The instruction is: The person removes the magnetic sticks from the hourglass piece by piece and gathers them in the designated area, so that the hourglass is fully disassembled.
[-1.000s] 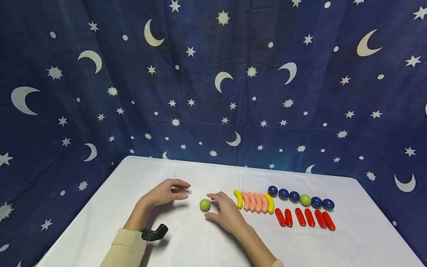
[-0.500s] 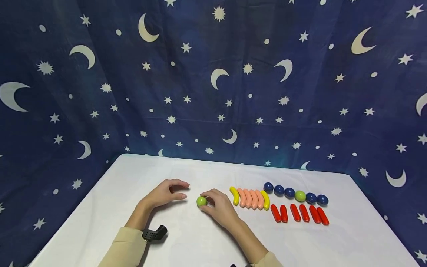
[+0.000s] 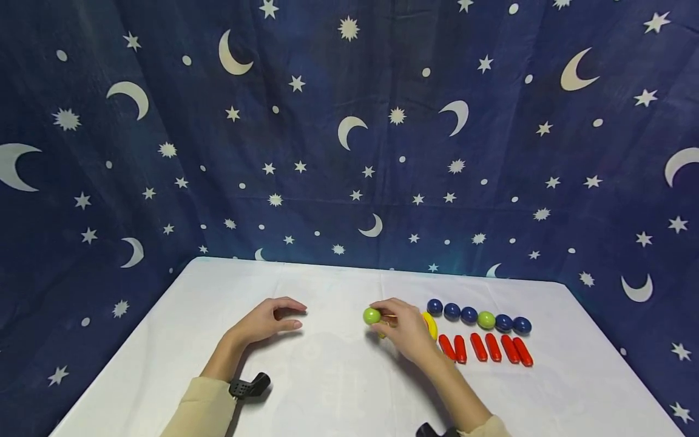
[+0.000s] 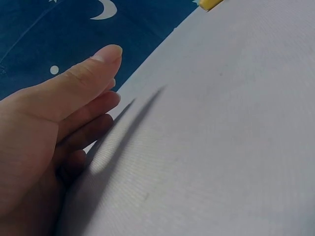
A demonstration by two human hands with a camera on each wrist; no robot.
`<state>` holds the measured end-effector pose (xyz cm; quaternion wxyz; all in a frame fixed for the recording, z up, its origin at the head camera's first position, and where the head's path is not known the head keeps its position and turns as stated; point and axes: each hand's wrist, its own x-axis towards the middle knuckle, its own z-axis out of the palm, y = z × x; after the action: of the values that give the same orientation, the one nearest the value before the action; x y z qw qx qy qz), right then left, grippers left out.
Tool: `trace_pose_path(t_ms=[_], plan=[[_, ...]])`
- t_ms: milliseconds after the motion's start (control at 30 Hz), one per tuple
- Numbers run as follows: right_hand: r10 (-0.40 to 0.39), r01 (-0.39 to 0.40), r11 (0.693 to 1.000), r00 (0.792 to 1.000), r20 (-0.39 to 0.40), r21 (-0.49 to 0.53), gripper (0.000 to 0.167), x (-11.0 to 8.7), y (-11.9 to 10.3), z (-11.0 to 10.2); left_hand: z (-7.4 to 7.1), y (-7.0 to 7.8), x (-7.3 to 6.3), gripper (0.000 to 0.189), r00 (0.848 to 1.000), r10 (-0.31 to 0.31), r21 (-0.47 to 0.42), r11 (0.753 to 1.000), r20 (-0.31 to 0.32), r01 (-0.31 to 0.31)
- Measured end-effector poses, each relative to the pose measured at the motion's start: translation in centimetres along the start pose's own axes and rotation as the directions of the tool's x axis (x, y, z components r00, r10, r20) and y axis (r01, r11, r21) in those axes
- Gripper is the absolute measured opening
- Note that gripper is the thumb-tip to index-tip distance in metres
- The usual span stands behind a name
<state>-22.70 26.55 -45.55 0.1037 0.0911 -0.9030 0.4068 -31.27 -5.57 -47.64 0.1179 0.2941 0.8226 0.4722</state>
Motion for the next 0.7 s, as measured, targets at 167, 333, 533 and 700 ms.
trace_pose_path(t_ms=[167, 333, 533, 700], plan=[[-0.03, -0.011, 0.972, 0.985, -0.172, -0.236, 0.041, -2.5, 4.6, -8.7, 0.0, 1.4, -0.6, 0.036, 1.0, 0.018, -0.033, 0.999, 0.017, -0.017], [-0.009, -0.111, 0.921, 0.952, -0.305, -0.373, 0.041, -5.1, 9.6, -16.2, 0.0, 1.6, -0.4, 0.036, 1.0, 0.018, -0.025, 1.0, 0.01, -0.018], [0.093, -0.195, 0.871, 0.967, -0.239, -0.45, 0.042, -4.6, 13.5, -20.0, -0.2, 1.4, -0.4, 0.035, 1.0, 0.013, -0.003, 1.0, 0.002, -0.013], [0.183, -0.204, 0.874, 0.979, -0.092, -0.441, 0.047, -2.9, 15.3, -20.2, 0.2, 0.1, -0.1, 0.034, 1.0, 0.008, 0.01, 1.0, -0.009, -0.008]])
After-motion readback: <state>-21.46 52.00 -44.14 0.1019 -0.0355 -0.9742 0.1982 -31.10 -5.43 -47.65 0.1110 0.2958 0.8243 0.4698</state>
